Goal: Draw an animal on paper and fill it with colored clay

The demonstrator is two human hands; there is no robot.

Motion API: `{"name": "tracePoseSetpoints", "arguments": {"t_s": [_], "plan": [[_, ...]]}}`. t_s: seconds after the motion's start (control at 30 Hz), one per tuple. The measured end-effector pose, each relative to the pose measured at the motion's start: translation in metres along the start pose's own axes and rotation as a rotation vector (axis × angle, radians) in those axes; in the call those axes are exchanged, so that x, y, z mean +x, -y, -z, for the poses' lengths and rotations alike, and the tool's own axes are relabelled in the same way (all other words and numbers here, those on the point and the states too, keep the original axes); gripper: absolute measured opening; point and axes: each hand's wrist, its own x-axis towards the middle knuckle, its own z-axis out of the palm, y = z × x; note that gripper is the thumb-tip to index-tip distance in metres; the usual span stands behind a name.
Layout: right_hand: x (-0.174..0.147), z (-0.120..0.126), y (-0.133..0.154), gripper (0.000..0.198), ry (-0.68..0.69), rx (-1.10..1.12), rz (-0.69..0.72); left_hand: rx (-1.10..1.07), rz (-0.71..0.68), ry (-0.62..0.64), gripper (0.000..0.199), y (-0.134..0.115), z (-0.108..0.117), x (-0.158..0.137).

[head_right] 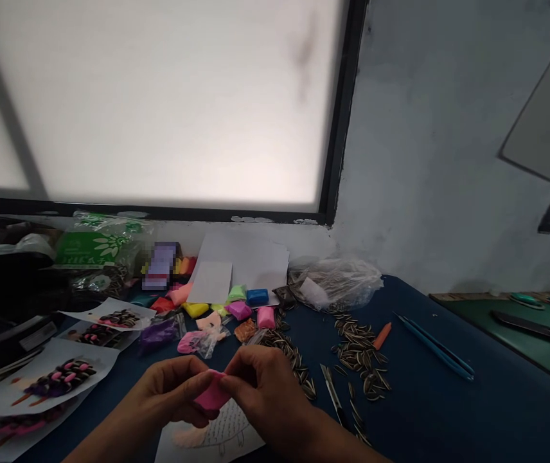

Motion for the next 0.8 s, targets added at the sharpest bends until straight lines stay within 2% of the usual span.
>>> {"name": "tracePoseSetpoints", "arguments": {"t_s": [0.13,0.23,0.43,0.67,0.8], "plan": [[0.0018,0.0022,0.0031,0.019,0.005,0.01,0.045,-0.033,-0.008,0.027,0.06,0.0023,-0.0026,-0.0003],[0.0,0.0039,0.005,0.022,0.026,0.053,0.027,0.0,0.005,0.072,0.045,0.0036,-0.004,0.0001],[-0.0013,0.0009,0.0054,0.014,-0.025,0.011,0.082,0.04,0.028,0.098,0.035,0.0069,-0.0084,0.0016],[-0.0019,-0.0013,0.0074,0.022,-0.017,0.005,0.045,0.083,0.033,0.13,0.05,0.008,-0.0046,0.0057],[-0.0038,-0.0027,0.0077,0.019,-0.039,0.025,0.097,0.123,0.057,0.124,0.052,0.0092,-0.0056,0.0069]]}}
